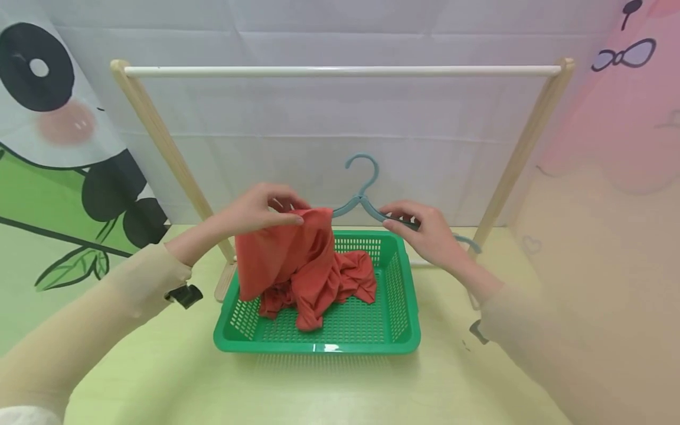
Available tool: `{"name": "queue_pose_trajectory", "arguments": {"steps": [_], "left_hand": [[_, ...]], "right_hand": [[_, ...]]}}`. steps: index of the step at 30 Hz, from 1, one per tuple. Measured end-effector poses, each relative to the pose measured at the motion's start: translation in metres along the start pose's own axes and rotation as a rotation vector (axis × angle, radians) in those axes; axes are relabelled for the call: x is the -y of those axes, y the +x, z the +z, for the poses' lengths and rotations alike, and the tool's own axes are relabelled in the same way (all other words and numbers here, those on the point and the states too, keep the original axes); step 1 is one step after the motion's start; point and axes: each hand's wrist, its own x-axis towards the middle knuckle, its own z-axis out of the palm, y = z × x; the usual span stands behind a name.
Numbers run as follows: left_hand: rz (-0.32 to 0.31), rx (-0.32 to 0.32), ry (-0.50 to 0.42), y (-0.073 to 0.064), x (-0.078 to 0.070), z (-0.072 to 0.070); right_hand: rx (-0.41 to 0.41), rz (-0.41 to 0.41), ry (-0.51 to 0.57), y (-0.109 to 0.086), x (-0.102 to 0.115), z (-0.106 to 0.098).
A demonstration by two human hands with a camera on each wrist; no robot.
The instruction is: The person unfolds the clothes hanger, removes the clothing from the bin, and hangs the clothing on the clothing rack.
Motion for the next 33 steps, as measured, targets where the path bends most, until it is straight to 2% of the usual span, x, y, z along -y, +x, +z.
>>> {"name": "queue_pose_trajectory", "arguments": {"steps": [5, 10, 18, 22, 24, 27, 30, 33], "left_hand": [[-0.003, 0.013, 0.045, -0.001, 0.003, 0.004], [0.0, 0.014, 0.032, 0.003, 0.003, 0.013], [0.002, -0.037, -0.057, 0.008, 0.0, 0.021], [0.006, -0.073, -0.111, 0.008, -0.001, 0.022], [0.014, -0.071, -0.124, 0.007, -0.001, 0.02], [0.043, -0.046, -0.087, 0.004, 0.0, 0.015], [0.08, -0.015, -0.005, 0.001, 0.001, 0.008], [0.113, -0.01, 0.065, -0.001, 0.002, 0.003]], "right_hand": [[-0.005, -0.003, -0.007, 0.0, 0.001, 0.0], [-0.018, -0.032, -0.014, 0.004, 0.005, 0.006], [-0.033, -0.049, 0.014, 0.01, 0.012, 0.016], [-0.042, -0.057, 0.019, 0.012, 0.014, 0.017], [-0.038, -0.059, 0.017, 0.012, 0.016, 0.017], [-0.029, -0.059, 0.017, 0.013, 0.016, 0.016], [-0.031, -0.065, 0.018, 0.013, 0.017, 0.014], [-0.042, -0.07, 0.016, 0.012, 0.017, 0.012]]}}
